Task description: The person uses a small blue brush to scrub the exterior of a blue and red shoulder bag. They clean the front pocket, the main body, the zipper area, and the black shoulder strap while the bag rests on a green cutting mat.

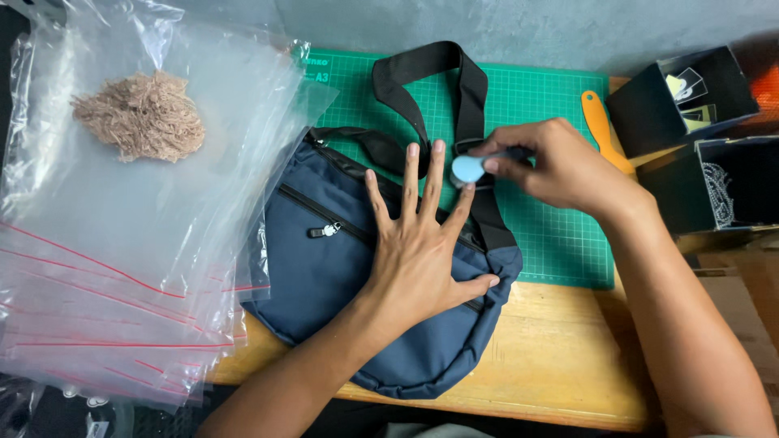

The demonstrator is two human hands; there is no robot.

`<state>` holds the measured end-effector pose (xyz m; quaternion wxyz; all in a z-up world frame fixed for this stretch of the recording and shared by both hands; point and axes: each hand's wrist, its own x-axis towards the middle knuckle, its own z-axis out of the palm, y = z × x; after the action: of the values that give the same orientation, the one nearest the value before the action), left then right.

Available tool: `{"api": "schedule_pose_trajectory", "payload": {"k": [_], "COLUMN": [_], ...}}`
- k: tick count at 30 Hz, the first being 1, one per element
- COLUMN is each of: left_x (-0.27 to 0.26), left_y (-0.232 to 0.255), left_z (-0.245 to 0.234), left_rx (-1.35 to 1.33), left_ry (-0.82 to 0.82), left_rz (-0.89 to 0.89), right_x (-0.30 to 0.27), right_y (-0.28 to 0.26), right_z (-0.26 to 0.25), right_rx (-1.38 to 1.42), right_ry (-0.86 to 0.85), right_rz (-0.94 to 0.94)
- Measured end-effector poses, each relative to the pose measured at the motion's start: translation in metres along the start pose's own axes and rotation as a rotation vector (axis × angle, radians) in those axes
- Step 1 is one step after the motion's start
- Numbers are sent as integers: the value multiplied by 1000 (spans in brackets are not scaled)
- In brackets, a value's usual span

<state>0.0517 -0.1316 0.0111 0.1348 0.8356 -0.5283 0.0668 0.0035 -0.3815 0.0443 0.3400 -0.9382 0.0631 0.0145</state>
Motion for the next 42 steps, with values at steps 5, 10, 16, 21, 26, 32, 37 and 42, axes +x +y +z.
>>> {"api": "schedule_pose_trajectory", "payload": {"k": [5,10,16,21,26,32,37,42], "left_x": [0,2,3,2,0,-1,-1,-1], "left_y": [-1,-1,1,-3,-4,-4,-4,-6], "left_z": [0,-2,-1,7,12,19,18,18], "left_rx": [1,-2,-30,-62,-53,-79,-88,-57], "left_ry": [-3,-13,-24,-23,-26,-43,-54,-70], "left_rz": [16,42,81,73,63,26,39,23], "right_x": [43,51,56,98,41,-48,-61,-49], "right_y": [61,56,47,86,54,-6,-6,-9], "right_z": [12,6,-14,4,-3,3,-6,7], "right_rx": [-301,-389,-153,-650,-259,5,-24,-118], "right_ry": [317,457,29,432,483,-53,-304,33], "right_rz": [-151,-274,-31,-84,-152,111,162,46]}}
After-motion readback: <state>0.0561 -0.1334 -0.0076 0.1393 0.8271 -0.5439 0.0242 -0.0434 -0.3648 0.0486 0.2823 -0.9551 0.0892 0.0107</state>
